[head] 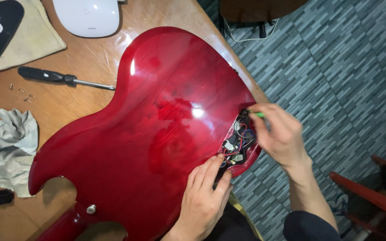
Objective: Cleaning the back of a red electric guitar with a cloth and then using a screwdriver to adjust components in the electronics cavity.
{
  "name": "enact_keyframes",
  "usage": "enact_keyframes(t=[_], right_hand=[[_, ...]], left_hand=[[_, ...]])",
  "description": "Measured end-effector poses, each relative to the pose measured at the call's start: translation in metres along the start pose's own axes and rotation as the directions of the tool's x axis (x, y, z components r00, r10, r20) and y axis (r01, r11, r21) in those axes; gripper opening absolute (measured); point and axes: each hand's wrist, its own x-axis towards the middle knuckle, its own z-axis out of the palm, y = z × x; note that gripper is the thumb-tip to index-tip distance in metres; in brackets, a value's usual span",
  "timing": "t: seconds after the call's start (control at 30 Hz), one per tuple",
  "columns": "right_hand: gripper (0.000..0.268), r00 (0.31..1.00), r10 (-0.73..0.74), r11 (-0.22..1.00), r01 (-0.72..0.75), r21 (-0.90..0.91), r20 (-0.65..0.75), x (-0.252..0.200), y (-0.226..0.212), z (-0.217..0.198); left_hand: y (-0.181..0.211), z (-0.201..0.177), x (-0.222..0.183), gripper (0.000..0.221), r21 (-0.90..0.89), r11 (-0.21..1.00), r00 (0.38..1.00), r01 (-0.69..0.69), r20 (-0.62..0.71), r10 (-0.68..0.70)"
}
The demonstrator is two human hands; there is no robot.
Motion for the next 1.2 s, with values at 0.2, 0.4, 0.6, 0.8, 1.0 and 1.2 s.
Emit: enact_keyframes(t=[0.2, 0.4, 0.6, 0.8, 1.0, 1.2], right_hand=[[0.006, 0.991, 0.056, 0.998, -0.052, 0.034, -0.124, -0.016, 0.003, -0.001], [0.004, 0.972, 0.112, 0.986, -0.084, 0.141, -0.206, -0.021, 0.005, 0.015], [0.004, 0.961, 0.192, 0.971, -0.157, 0.18, -0.197, -0.016, 0.006, 0.015], [0.006, 0.961, 0.228, 0.959, -0.192, 0.21, -0.159, -0.015, 0.007, 0.016], [0.007, 0.925, 0.368, 0.86, -0.299, 0.414, -0.097, -0.012, 0.003, 0.013], [0.004, 0.974, 0.187, 0.977, -0.17, 0.131, -0.131, -0.008, 0.004, 0.013]], left_hand=[[-0.001, 0.001, 0.0, 0.02, 0.0, 1.0, 1.0, 0.003, 0.017, -0.003], [-0.001, 0.0, 0.001, 0.018, 0.004, 1.0, 1.0, 0.001, 0.016, -0.001], [-0.002, 0.001, 0.001, 0.018, 0.013, 1.0, 1.0, 0.003, 0.017, -0.003], [-0.002, 0.0, 0.001, 0.018, 0.006, 1.0, 1.0, 0.004, 0.023, -0.004], [-0.001, 0.001, 0.0, 0.02, 0.013, 1.0, 1.0, 0.008, 0.022, -0.008], [-0.001, 0.003, 0.0, 0.021, 0.02, 1.0, 1.0, 0.006, 0.017, -0.006]])
